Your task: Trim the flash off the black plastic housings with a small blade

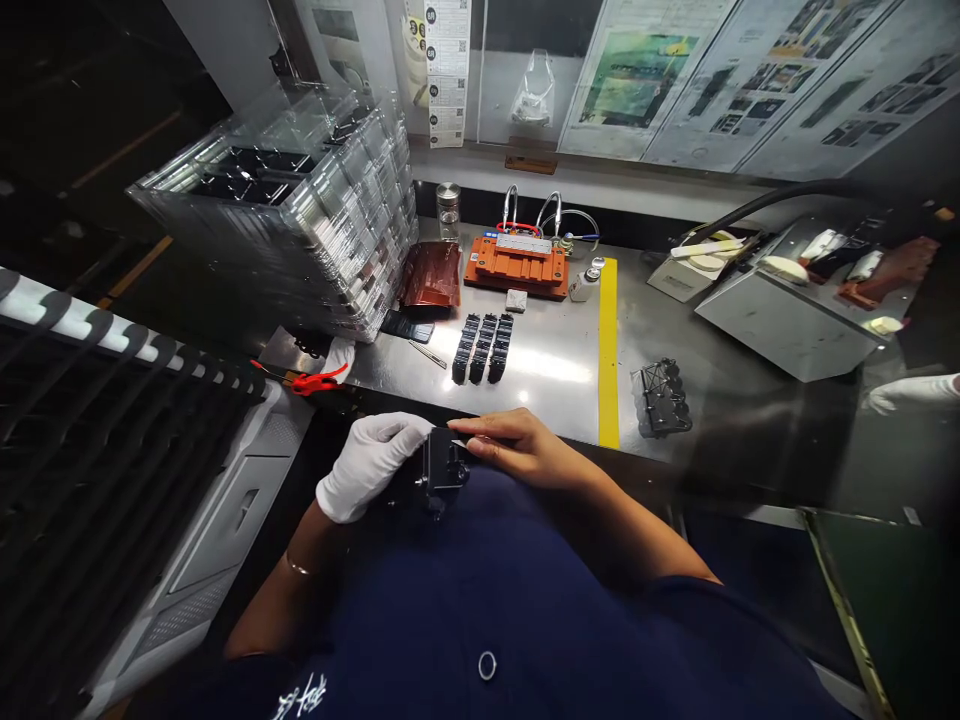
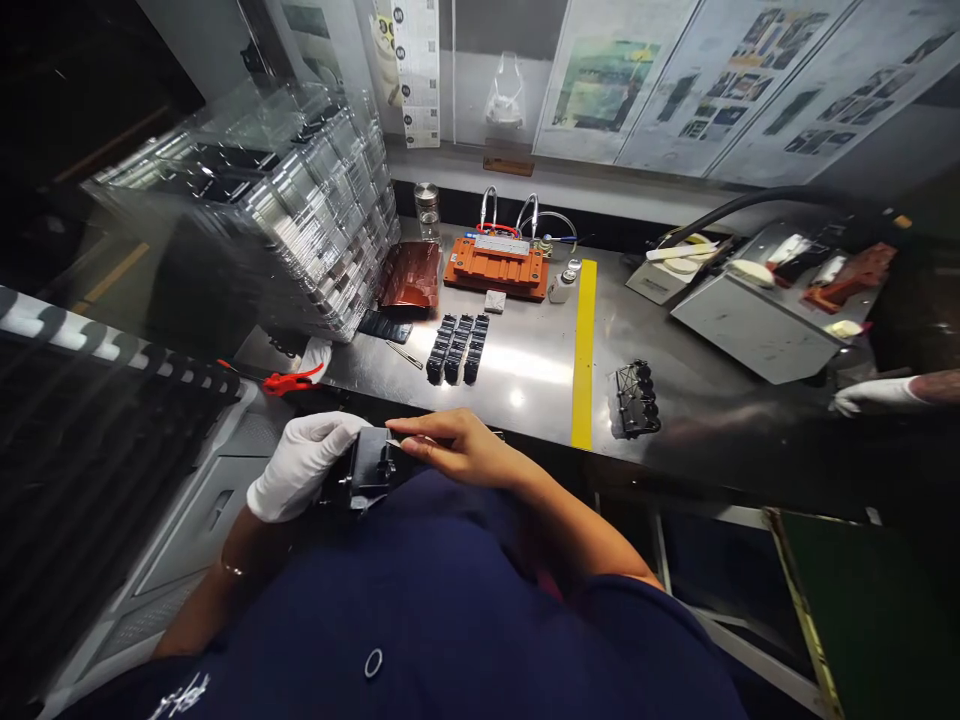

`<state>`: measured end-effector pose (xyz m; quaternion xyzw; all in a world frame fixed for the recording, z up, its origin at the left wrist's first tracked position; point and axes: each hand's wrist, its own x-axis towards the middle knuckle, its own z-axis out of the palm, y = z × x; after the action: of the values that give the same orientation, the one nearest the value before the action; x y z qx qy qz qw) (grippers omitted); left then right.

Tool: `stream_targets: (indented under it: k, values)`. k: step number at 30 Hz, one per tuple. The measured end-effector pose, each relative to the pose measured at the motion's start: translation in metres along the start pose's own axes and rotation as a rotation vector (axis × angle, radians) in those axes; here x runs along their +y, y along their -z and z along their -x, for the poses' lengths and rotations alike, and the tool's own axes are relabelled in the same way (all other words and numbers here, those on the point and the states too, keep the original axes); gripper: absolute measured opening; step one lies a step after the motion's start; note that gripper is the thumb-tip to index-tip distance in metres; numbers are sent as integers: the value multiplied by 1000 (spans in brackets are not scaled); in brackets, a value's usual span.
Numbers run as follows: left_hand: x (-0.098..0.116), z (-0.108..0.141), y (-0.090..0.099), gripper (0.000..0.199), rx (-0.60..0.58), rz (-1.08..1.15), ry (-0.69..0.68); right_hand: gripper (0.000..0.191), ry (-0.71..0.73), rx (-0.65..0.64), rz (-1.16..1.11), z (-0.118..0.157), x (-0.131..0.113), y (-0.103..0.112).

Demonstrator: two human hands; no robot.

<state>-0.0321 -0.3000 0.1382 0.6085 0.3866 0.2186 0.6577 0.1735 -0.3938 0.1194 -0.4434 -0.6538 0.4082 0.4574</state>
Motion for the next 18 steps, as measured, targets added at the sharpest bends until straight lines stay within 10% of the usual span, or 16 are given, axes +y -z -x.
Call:
stream_targets:
  k: [18]
  values:
    - [-1,-3,1,41,-56,12,-28,32,-112,18,-107,-6,2,-1]
